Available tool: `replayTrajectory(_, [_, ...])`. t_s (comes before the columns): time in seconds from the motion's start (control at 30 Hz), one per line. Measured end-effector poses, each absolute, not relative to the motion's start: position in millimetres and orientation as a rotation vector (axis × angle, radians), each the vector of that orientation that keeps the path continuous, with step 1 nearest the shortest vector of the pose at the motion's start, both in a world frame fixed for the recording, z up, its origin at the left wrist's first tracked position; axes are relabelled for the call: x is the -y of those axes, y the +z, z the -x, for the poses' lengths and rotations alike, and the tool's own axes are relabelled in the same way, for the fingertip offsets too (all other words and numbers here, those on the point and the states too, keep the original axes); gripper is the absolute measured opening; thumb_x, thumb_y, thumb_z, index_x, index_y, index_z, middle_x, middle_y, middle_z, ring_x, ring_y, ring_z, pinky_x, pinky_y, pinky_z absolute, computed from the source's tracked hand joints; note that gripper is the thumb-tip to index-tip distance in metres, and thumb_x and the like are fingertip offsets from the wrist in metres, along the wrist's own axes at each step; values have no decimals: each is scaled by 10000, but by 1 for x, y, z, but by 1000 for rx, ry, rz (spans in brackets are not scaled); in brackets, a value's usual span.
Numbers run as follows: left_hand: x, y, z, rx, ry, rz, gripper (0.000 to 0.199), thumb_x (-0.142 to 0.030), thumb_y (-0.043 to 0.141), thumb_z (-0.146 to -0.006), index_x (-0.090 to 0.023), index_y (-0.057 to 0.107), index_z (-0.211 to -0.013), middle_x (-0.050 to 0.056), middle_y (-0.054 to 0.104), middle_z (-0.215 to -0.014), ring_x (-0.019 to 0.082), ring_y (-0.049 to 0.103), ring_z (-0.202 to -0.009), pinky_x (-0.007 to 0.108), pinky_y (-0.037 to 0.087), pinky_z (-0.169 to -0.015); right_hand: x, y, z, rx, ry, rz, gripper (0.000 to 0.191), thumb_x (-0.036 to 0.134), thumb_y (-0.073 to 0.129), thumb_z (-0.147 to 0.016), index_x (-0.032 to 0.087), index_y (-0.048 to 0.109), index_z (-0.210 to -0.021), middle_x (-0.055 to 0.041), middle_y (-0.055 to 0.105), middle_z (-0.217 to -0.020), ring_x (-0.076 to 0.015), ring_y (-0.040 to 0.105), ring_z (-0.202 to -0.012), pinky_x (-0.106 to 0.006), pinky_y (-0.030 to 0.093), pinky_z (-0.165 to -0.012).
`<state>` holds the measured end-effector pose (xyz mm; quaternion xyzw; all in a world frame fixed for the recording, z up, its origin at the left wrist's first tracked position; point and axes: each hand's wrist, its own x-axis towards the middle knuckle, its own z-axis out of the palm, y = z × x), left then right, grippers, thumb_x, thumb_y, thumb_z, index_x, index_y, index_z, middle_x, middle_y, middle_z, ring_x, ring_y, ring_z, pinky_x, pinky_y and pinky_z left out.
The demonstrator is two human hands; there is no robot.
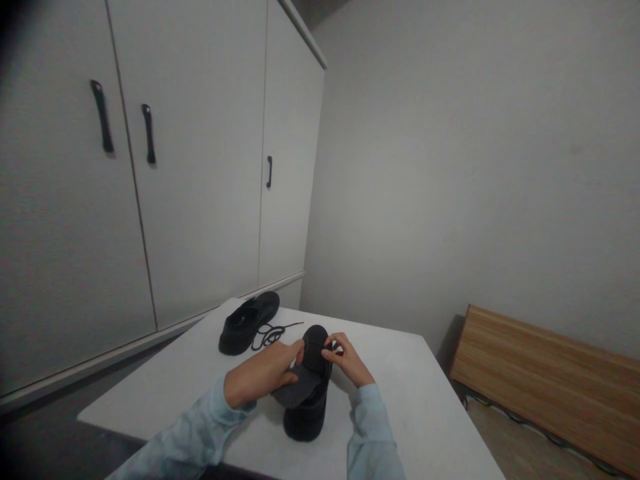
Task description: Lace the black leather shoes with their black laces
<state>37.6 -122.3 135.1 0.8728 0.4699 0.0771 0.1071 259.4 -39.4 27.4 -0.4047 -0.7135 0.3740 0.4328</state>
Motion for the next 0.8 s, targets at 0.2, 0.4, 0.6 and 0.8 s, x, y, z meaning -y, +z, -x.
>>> replayTrajectory(0.2, [130, 162, -15, -1339, 203, -2640, 169, -210, 570, -793, -215, 579, -962, 13, 627, -826, 187, 591, -852, 249, 415, -734, 42, 30, -259, 1791, 905, 1026, 270, 438, 665, -719, 234, 621, -890, -28, 529, -983, -206, 499, -908, -301, 425, -733])
replayTrajectory(0.4, [146, 193, 2, -1336, 269, -2579, 192, -141, 521, -805, -232, 620, -943, -18, 648, -809, 136, 597, -780, 201, 388, -700, 40, 29, -258, 1777, 871, 1003, 261, 457, 601, -775, 229, 653, -890, -47, 577, -976, -218, 515, -901, -323, 429, -738])
replayTrajectory(0.6, [152, 207, 30, -1349, 427, -2487, 170, -180, 470, -824, -226, 632, -845, -44, 617, -701, 93, 535, -598, 166, 336, -559, 42, 33, -257, 1769, 872, 955, 309, 481, 529, -831, 213, 674, -884, -56, 601, -946, -221, 537, -894, -338, 437, -747])
replayTrajectory(0.8, [129, 190, 38, -1501, 789, -2389, 163, -280, 475, -847, -199, 612, -813, -18, 642, -763, 120, 573, -681, 189, 363, -626, 43, 33, -256, 1744, 885, 975, 290, 469, 557, -818, 209, 669, -882, -52, 599, -945, -208, 538, -864, -324, 441, -727])
